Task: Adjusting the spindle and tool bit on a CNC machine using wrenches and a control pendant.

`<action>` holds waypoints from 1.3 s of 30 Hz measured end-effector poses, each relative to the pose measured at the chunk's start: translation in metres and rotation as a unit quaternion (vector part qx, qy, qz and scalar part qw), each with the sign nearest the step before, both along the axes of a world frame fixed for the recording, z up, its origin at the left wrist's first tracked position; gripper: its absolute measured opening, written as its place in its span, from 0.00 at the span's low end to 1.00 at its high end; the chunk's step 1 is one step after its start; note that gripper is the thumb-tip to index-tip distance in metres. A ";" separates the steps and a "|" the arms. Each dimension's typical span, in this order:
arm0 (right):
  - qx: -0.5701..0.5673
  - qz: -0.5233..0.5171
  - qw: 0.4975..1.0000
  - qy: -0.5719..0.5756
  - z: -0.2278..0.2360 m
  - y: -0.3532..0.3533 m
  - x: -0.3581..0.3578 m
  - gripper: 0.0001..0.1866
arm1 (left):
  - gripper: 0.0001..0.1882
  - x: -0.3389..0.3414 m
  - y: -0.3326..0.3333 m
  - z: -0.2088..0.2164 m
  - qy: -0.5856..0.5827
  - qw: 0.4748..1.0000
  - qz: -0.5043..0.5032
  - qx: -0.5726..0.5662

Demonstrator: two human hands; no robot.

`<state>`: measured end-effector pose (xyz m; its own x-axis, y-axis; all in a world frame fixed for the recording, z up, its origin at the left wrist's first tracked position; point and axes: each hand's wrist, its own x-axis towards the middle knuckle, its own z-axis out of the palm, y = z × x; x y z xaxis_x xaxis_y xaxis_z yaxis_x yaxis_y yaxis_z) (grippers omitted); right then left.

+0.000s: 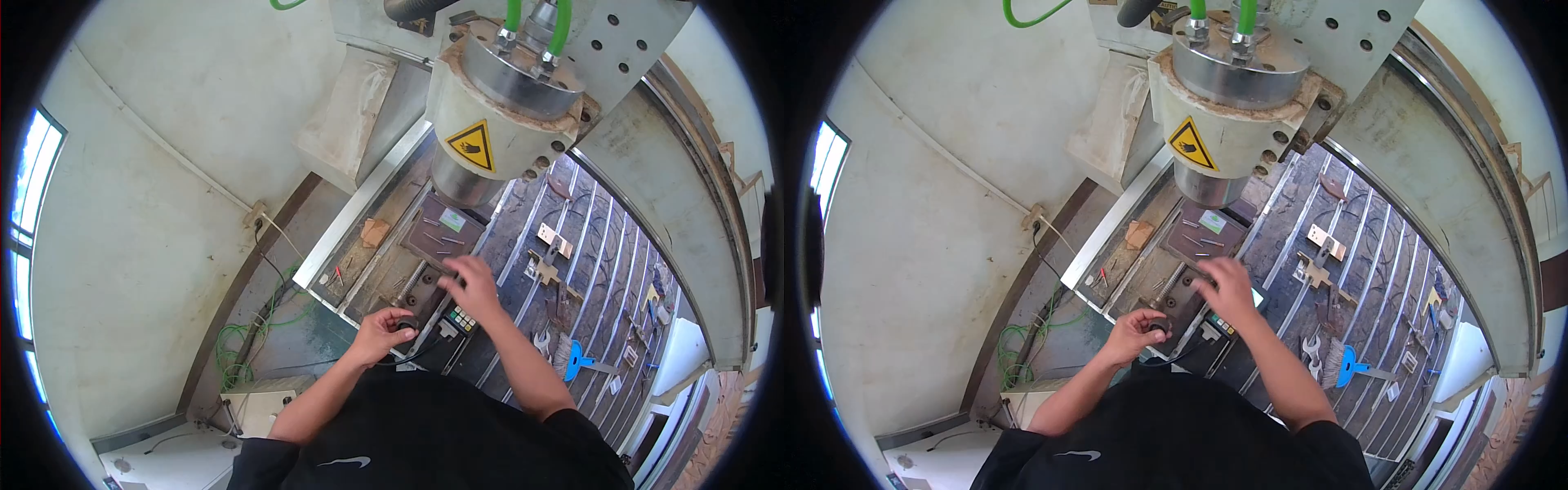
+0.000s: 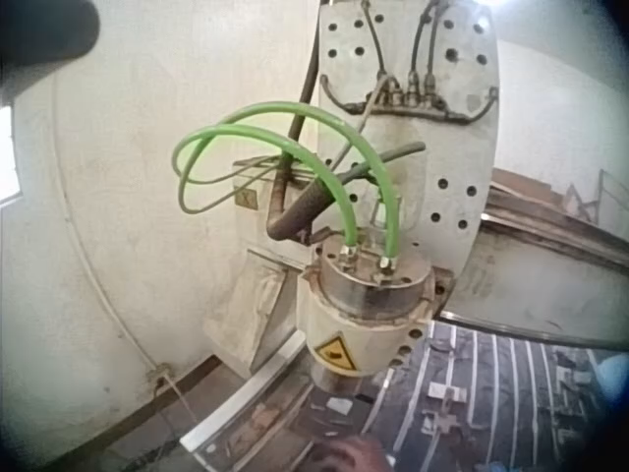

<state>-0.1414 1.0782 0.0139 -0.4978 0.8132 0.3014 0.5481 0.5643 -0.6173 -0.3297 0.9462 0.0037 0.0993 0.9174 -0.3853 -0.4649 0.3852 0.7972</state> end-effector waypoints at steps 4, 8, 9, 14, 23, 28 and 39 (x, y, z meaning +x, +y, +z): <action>0.040 -0.043 0.998 -0.026 -0.027 0.034 -0.006 0.11 | 0.19 -0.006 -0.006 -0.005 0.032 0.999 0.006 -0.041; 0.043 -0.053 0.996 -0.056 -0.034 0.036 -0.013 0.05 | 0.21 0.000 -0.005 0.003 0.072 0.996 0.032 -0.028; 0.038 -0.058 0.995 -0.069 -0.033 0.033 -0.016 0.05 | 0.21 -0.002 -0.005 -0.002 0.111 0.993 0.033 -0.014; 0.010 -0.103 0.995 0.010 -0.037 0.019 -0.017 0.06 | 0.19 -0.004 0.010 0.000 0.165 0.986 0.023 -0.005; -0.249 -0.148 0.913 0.288 -0.008 0.001 -0.011 0.06 | 0.14 -0.004 0.064 0.036 -0.054 0.997 0.002 -0.050; 0.021 -0.133 0.991 0.027 -0.030 0.066 -0.009 0.03 | 0.10 0.009 0.083 0.048 -0.027 0.998 -0.022 -0.059; -0.075 -0.056 0.983 0.159 0.017 0.051 -0.008 0.10 | 0.17 0.009 0.093 0.063 -0.168 0.983 -0.057 -0.037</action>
<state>-0.1499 1.1296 0.0308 -0.3022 0.9050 0.2995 0.3686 0.4007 -0.8388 -0.3209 1.0392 0.0664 0.3337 0.8633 -0.3786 -0.6472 0.5019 0.5738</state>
